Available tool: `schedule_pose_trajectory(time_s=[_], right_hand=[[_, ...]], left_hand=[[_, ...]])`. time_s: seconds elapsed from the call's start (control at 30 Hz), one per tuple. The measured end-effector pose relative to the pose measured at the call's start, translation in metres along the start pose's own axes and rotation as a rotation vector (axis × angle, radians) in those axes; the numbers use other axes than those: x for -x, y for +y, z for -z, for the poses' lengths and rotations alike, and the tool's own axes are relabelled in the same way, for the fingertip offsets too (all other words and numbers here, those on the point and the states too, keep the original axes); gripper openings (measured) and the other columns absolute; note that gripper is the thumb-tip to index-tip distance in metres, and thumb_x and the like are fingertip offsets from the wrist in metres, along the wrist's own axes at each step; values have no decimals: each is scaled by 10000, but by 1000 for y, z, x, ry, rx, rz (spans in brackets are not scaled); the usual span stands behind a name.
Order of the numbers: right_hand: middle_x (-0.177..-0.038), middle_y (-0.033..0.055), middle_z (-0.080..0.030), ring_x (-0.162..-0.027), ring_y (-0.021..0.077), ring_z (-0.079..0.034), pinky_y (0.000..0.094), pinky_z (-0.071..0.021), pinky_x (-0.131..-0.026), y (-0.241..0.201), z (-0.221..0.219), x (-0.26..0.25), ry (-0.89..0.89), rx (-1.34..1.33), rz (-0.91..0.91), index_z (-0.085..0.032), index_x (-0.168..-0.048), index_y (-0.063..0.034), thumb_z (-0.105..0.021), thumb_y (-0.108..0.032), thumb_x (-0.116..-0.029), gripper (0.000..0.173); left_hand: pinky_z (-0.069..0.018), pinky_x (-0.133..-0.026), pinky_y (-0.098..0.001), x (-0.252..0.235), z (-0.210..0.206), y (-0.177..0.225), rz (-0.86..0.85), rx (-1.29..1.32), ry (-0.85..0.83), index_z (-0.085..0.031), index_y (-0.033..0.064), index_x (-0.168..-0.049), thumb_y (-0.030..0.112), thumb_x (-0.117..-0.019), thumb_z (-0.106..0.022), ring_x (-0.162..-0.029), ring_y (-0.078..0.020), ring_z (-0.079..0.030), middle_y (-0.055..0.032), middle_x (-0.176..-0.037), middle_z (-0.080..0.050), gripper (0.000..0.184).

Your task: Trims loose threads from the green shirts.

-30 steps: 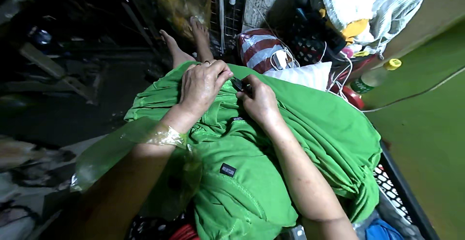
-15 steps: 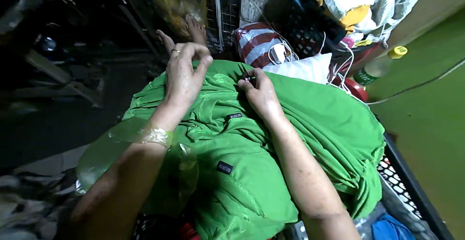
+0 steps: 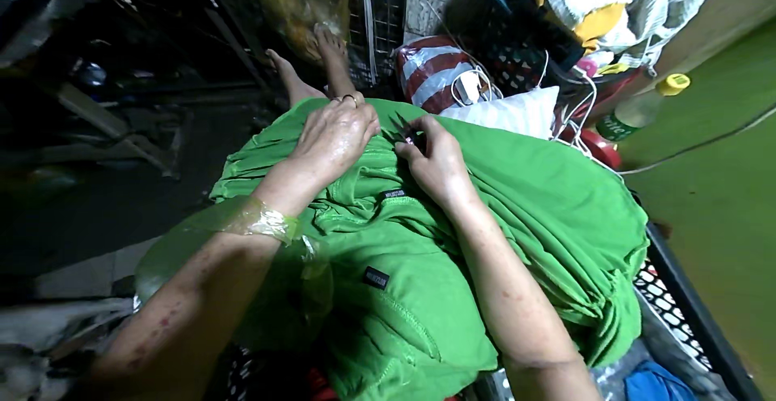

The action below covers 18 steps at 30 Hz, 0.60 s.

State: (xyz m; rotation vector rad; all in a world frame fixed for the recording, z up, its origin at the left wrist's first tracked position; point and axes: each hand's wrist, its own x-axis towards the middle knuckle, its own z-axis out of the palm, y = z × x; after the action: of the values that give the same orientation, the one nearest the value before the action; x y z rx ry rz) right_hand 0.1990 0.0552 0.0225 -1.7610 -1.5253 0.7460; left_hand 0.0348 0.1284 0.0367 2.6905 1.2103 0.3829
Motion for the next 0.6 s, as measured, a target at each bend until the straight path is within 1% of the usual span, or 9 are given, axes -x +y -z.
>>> schedule_pose_trajectory(time_s=[0.07,0.13,0.23,0.3,0.37,0.4,0.47,0.53,0.6], right_hand=[[-1015,164,-697,-930,320,-682,546,-532,-816,-4,4,4,-37,93,14,-633,-1239,-24,-624,-143,-995,272],[-1046,177,-696,-987,343,-679,569,-524,-842,-7,6,6,-75,158,1,-644,-1230,-28,-624,-150,-999,261],[-1077,187,-690,-1033,360,-670,584,-516,-854,-10,6,5,-106,209,-26,-650,-1217,-35,-629,-168,-1000,256],[-1072,190,-689,-1035,362,-670,583,-517,-856,-8,5,3,-107,207,-26,-648,-1212,-31,-629,-172,-1001,255],[-1062,179,-691,-1025,351,-672,577,-519,-855,-7,6,1,-114,199,-26,-645,-1209,-36,-628,-175,-1003,250],[-1065,178,-694,-1029,350,-673,578,-518,-863,-8,6,1,-117,194,-31,-646,-1212,-35,-629,-173,-1003,251],[-1056,176,-689,-1015,345,-670,567,-516,-863,-9,7,1,-112,187,-41,-636,-1218,-28,-620,-169,-1010,252],[-1028,169,-684,-976,330,-671,546,-522,-845,-8,6,2,-96,177,-44,-632,-1217,-27,-618,-168,-1012,249],[-1024,163,-690,-970,323,-675,542,-524,-845,-8,6,3,-87,170,-41,-635,-1216,-29,-620,-167,-1010,249]], left_hand=[[-483,-911,-618,0,0,1,35,9,-6,-628,-70,-1096,160,-1096,-455,-1086,-484,-624,-289,-1116,-625,288],[-481,-915,-616,0,0,1,63,17,-12,-613,-73,-1115,162,-1104,-434,-1083,-481,-627,-296,-1126,-620,296],[-477,-924,-625,1,-1,1,88,50,5,-599,-78,-1142,170,-1111,-405,-1101,-484,-624,-303,-1156,-616,316],[-480,-911,-624,2,-2,0,135,115,55,-579,-71,-1176,178,-1118,-384,-1058,-474,-640,-297,-1114,-628,321],[-485,-906,-606,4,-3,-4,148,182,88,-595,-41,-1182,188,-1122,-373,-1031,-433,-652,-261,-1092,-649,325],[-484,-908,-603,5,-3,-6,121,201,99,-635,-37,-1159,189,-1114,-396,-1032,-422,-654,-254,-1094,-656,333],[-491,-893,-593,6,-3,-9,52,192,89,-689,-16,-1111,207,-1086,-487,-1020,-401,-657,-234,-1085,-662,302],[-500,-863,-587,5,-2,-10,-2,146,54,-713,2,-1075,206,-1054,-563,-987,-393,-660,-218,-1042,-664,254],[-496,-862,-599,3,3,-6,-27,83,-12,-708,-10,-1062,178,-1052,-569,-993,-415,-656,-231,-1033,-659,234]])
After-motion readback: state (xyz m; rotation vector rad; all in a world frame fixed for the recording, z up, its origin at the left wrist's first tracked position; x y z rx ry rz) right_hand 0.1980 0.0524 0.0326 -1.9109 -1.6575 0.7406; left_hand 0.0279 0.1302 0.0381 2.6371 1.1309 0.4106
